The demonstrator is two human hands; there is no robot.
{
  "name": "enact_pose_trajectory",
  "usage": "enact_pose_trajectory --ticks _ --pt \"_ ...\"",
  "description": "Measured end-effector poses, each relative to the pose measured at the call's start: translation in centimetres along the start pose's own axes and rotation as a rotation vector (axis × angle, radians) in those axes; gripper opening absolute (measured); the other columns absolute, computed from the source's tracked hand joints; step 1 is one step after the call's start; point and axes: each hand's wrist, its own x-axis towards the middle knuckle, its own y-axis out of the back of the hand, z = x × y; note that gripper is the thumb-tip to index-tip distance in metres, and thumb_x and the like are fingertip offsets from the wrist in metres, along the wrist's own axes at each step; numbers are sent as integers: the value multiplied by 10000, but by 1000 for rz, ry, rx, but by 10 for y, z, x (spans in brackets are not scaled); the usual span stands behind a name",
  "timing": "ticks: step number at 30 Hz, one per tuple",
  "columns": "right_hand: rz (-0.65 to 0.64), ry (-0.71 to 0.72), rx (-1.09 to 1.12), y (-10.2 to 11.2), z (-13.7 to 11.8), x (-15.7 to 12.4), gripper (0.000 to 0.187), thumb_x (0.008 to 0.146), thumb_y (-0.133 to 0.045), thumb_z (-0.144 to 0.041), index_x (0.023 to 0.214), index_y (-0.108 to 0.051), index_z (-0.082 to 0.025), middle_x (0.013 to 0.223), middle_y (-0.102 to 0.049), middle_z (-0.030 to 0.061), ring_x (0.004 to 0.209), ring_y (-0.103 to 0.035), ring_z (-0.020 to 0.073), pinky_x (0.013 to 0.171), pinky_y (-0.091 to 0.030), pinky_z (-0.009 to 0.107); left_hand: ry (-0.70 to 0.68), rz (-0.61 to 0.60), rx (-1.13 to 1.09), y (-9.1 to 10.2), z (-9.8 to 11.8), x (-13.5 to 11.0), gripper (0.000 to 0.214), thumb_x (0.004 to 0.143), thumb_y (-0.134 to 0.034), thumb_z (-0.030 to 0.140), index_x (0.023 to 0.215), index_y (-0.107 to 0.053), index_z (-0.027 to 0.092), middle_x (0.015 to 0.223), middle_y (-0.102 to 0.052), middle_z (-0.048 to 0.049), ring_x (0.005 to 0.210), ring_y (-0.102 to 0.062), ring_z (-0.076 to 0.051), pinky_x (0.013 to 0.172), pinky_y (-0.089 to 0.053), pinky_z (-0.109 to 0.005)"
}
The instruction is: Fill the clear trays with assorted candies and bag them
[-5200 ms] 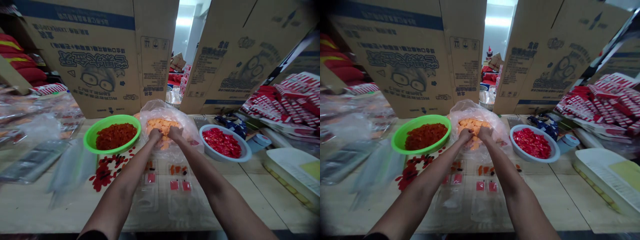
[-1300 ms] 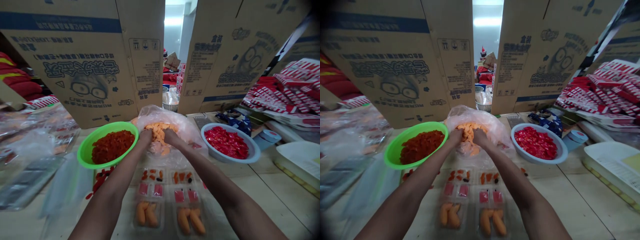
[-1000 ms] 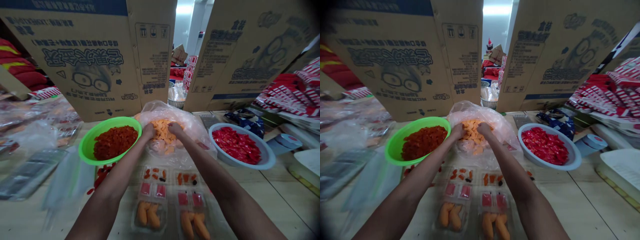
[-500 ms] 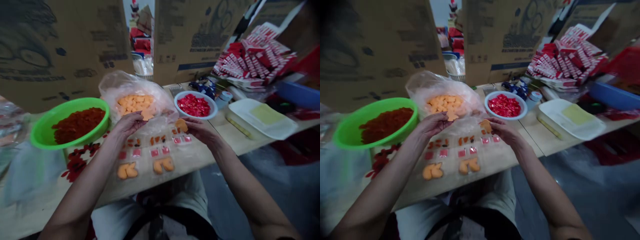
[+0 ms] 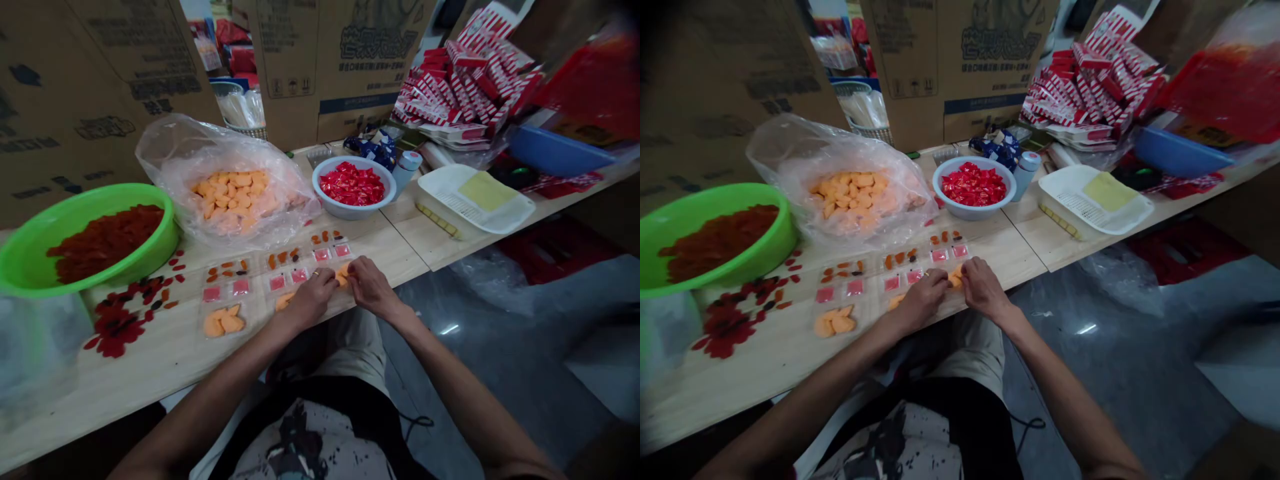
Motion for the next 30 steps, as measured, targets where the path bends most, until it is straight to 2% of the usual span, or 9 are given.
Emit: enact_pose_trajectory --ticks 3,8,10,13,16,20,23,26,30 --pt "-73 63 -36 -2 5 1 223 843 -430 -83 973 -583 -179 1019 -617 131 964 -550 255 860 -452 385 24 -108 80 7 -4 -7 307 971 -357 119 1127 -621 130 1196 -603 -143 1110 -559 -252 899 -508 -368" --pt "20 25 -44 13 10 -3 467 776 -418 6 1155 -627 -172 1215 -632 132 1133 -566 246 975 -449 384 -35 -86 221 15 3 -16 428 904 -402 43 1296 -550 129 1412 -507 -172 1350 -430 -300 1057 -418 -448" --pt "-57 69 -119 16 6 -6 512 747 -435 16 1186 -638 -153 1274 -619 145 1163 -552 264 979 -441 395 -50 -125 270 12 5 -17 432 914 -417 69 1326 -529 136 1442 -490 -169 1393 -385 -315 1097 -373 -483" --pt "-247 141 -199 15 -3 -8 577 727 -448 23 1257 -612 -135 1306 -607 158 1153 -546 283 935 -446 412 -7 -210 304 9 7 -14 432 928 -405 87 1343 -510 137 1347 -552 -169 1256 -514 -295 1052 -400 -475" --pt "-260 92 -264 10 -8 -6 481 766 -459 -7 1199 -634 -120 1244 -622 175 1114 -543 297 911 -439 429 23 -255 306 11 10 -10 430 912 -414 86 1328 -514 127 1246 -582 -162 1088 -586 -274 955 -448 -445" --pt "-252 201 -250 5 -10 3 504 762 -483 -10 1244 -589 -109 1416 -508 182 1238 -462 287 967 -416 401 1 -243 318 18 13 -3 429 893 -439 92 1313 -521 69 1273 -558 -188 1224 -497 -322 1028 -403 -468" --pt "-317 181 -282 2 -12 7 394 775 -480 -13 1120 -640 -117 1234 -610 166 1136 -511 285 912 -434 393 -9 -299 310 21 14 4 365 889 -429 71 1224 -574 54 1213 -572 -202 1178 -522 -310 1013 -412 -469" --pt "-284 114 -270 -5 -12 4 357 784 -470 -13 1065 -665 -115 1118 -632 163 1072 -540 280 900 -452 393 -1 -321 287 19 17 11 346 907 -412 78 1208 -579 42 1184 -580 -201 1111 -555 -299 949 -449 -450" --pt "-77 55 -163 -14 -6 -5 437 803 -430 -25 1173 -641 -119 1245 -605 180 1149 -552 255 998 -460 390 45 -259 191 15 24 5 434 897 -469 100 1329 -493 69 1255 -571 -183 1163 -545 -285 958 -458 -425"
